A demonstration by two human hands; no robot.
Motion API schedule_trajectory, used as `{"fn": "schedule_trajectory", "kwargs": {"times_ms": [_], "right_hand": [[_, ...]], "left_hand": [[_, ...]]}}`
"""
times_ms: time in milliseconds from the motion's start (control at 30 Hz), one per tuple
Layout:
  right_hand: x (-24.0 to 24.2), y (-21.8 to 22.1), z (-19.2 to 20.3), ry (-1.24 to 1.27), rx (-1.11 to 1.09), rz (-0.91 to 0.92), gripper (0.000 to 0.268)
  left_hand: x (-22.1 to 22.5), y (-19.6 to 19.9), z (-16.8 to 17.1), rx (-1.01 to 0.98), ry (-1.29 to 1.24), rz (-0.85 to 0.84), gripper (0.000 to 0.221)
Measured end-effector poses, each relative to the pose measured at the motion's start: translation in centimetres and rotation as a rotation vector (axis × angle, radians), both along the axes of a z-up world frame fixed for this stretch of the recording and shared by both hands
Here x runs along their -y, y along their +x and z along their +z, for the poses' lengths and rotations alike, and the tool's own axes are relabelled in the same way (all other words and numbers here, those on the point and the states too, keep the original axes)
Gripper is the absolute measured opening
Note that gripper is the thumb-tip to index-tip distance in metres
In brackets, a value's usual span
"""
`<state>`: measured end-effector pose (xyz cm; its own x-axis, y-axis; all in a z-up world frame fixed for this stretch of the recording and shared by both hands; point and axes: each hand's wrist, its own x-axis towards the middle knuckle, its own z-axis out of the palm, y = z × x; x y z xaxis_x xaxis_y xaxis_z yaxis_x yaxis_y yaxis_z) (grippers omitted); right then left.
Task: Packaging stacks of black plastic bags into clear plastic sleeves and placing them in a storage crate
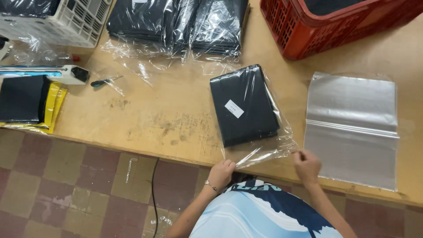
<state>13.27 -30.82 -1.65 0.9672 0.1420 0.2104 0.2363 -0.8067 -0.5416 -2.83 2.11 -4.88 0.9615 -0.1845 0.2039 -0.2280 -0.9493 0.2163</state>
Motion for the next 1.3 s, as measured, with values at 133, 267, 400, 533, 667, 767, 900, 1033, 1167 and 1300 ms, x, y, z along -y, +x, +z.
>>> {"fn": "schedule_trajectory", "kwargs": {"times_ms": [133, 267, 400, 533, 667, 767, 900, 1033, 1167, 1300], "right_hand": [[1.2, 6.4, 2.1, 0.292, -0.115, -0.011, 0.015], [-5.1, 12.1, 1.4, 0.397, -0.402, 0.096, 0.029], [-9.7, 13.8, 0.8, 0.548, -0.796, 0.066, 0.063], [-12.4, 12.5, 9.1, 0.693, -1.054, 0.046, 0.067], [-12.2, 13.7, 4.3, 0.812, -1.318, -0.003, 0.077], [-12.0, 14.1, 2.7, 0.894, -1.306, -0.029, 0.059], [-13.4, 12.0, 4.3, 1.018, -1.279, -0.056, 0.03], [-16.4, 10.1, 5.8, 1.202, -1.002, -0.129, 0.02], [-21.7, 12.1, 13.9, 1.288, -0.906, -0.172, 0.019], [-27.4, 21.6, 12.9, 1.074, -0.57, 0.051, 0.032]], "left_hand": [[-1.3, 1.4, 7.4, -0.347, -0.321, 0.206, 0.028], [-2.3, 5.7, 9.5, -0.395, -0.644, 0.66, 0.046], [-3.4, 8.7, 3.2, -0.53, -1.008, 0.956, 0.08], [-5.4, 10.1, 2.0, -0.72, -1.029, 0.837, 0.086], [-5.1, 10.6, 4.9, -0.717, -1.091, 0.842, 0.083], [-5.6, 10.1, 3.5, -0.773, -1.055, 0.82, 0.064], [-7.2, 12.2, 12.0, -0.661, -1.117, 0.681, 0.045], [-11.0, 14.2, 19.2, -0.572, -1.16, 0.327, 0.037], [-16.8, 17.3, 28.0, -0.555, -1.14, 0.11, 0.036], [-24.4, 23.2, 27.4, -0.411, -0.902, 0.105, 0.024]]}}
